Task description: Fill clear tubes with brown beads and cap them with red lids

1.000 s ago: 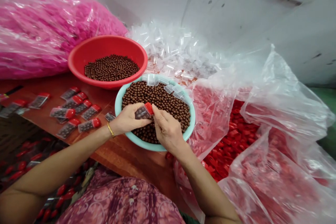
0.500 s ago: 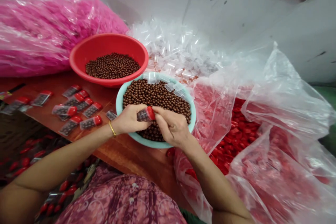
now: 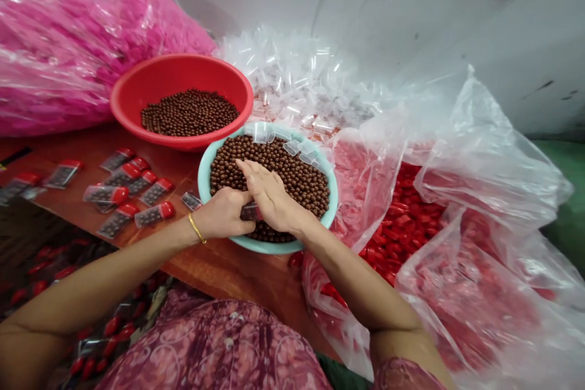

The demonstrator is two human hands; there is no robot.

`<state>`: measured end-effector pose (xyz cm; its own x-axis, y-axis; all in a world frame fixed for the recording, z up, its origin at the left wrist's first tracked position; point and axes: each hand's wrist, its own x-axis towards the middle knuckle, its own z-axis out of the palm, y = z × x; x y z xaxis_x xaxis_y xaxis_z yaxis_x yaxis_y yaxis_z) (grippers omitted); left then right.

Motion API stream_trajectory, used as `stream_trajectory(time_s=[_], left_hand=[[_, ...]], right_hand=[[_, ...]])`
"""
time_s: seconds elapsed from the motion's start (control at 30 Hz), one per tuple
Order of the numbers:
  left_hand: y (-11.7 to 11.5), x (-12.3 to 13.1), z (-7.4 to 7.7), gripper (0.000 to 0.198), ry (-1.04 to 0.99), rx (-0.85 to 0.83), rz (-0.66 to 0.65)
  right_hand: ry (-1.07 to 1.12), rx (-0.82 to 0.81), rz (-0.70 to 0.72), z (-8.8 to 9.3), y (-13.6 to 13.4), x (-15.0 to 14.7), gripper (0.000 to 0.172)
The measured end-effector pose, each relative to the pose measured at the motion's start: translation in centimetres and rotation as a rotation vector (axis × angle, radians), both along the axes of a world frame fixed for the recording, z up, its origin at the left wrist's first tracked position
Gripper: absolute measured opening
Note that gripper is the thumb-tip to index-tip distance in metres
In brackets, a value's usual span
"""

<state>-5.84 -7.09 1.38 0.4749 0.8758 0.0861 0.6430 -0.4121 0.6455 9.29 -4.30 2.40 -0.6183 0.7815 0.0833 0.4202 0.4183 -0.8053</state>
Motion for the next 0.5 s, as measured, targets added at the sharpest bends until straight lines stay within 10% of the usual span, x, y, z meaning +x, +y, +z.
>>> stream_trajectory(time_s=[0.3,0.5], left_hand=[[-0.7,0.2,0.1,0.009,-0.074,0.122,0.117],[-3.0,-4.2,0.8,0.017,-0.162,0.199,0.505]], right_hand=[[0.425,-0.207,-0.209,1.2,-0.9,-1.5,0.084],[0.391,0.366,-0.703,3.7,-3.6,7.3,0.057]])
